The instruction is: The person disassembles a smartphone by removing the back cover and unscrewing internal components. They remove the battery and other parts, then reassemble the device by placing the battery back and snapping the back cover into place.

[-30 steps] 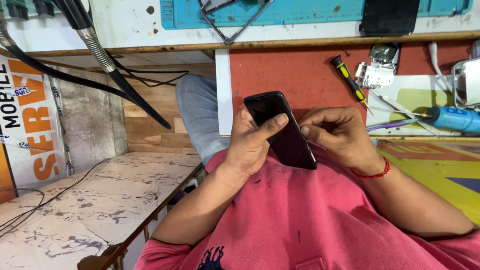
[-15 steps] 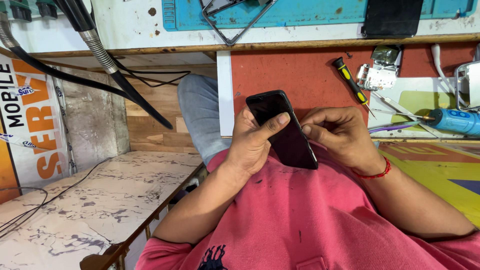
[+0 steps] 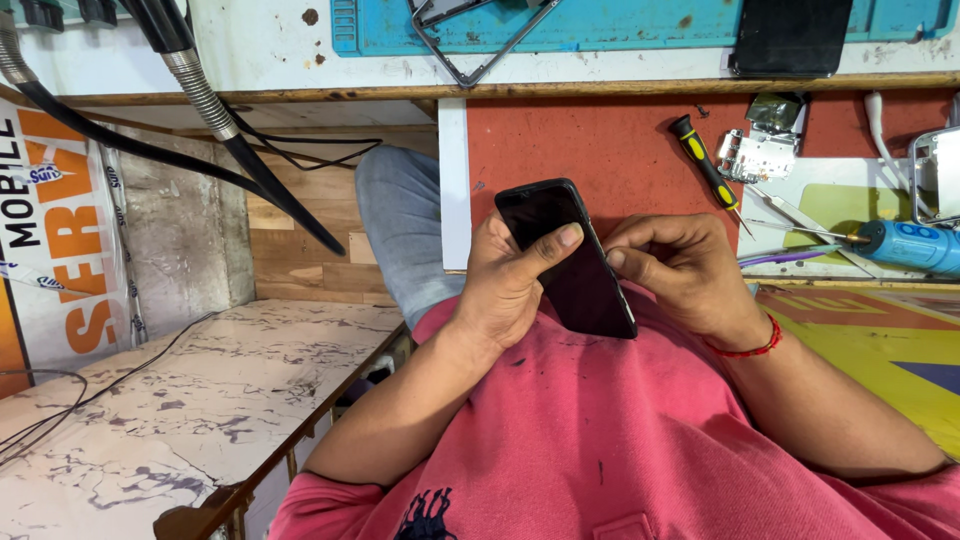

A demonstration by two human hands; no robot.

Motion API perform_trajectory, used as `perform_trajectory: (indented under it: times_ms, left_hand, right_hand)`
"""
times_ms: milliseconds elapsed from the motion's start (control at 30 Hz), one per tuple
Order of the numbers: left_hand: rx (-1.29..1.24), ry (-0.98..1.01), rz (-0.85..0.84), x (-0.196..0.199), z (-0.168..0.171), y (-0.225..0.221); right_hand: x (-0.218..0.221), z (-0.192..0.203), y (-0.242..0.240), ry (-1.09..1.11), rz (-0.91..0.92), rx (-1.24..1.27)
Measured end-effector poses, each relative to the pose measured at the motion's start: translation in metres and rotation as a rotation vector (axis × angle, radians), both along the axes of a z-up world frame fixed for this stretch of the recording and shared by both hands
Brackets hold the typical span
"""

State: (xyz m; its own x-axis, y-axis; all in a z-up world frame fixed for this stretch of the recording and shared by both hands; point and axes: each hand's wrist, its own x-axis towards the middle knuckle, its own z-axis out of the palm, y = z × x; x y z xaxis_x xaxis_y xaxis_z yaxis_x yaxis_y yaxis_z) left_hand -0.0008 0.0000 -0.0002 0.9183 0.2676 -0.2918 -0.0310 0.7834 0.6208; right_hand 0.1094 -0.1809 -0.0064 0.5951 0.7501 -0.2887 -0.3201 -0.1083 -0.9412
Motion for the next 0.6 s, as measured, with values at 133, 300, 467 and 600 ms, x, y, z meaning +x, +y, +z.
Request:
perform_trajectory:
  times_ms: [133, 300, 467, 600]
  left_hand:
    - [0.009, -0.011, -0.009, -0.002, 0.000, 0.001]
    - [0.009, -0.014, -0.010, -0.002, 0.000, 0.001]
    - [0.031, 0.013, 0.068, 0.001, 0.003, -0.004]
    - [0.035, 0.093, 0.169, 0.004, 0.002, -0.006]
  right_hand:
    - [0.000, 0.000, 0.000, -0.041, 0.010, -0.017]
    - [0.000, -0.002, -0.001, -0.039, 0.011, -0.008]
    - [-0.005, -0.005, 0.000, 0.128, -0.045, 0.072]
    - [-0.011, 0.001, 0.002, 0.174, 0.008, 0.108]
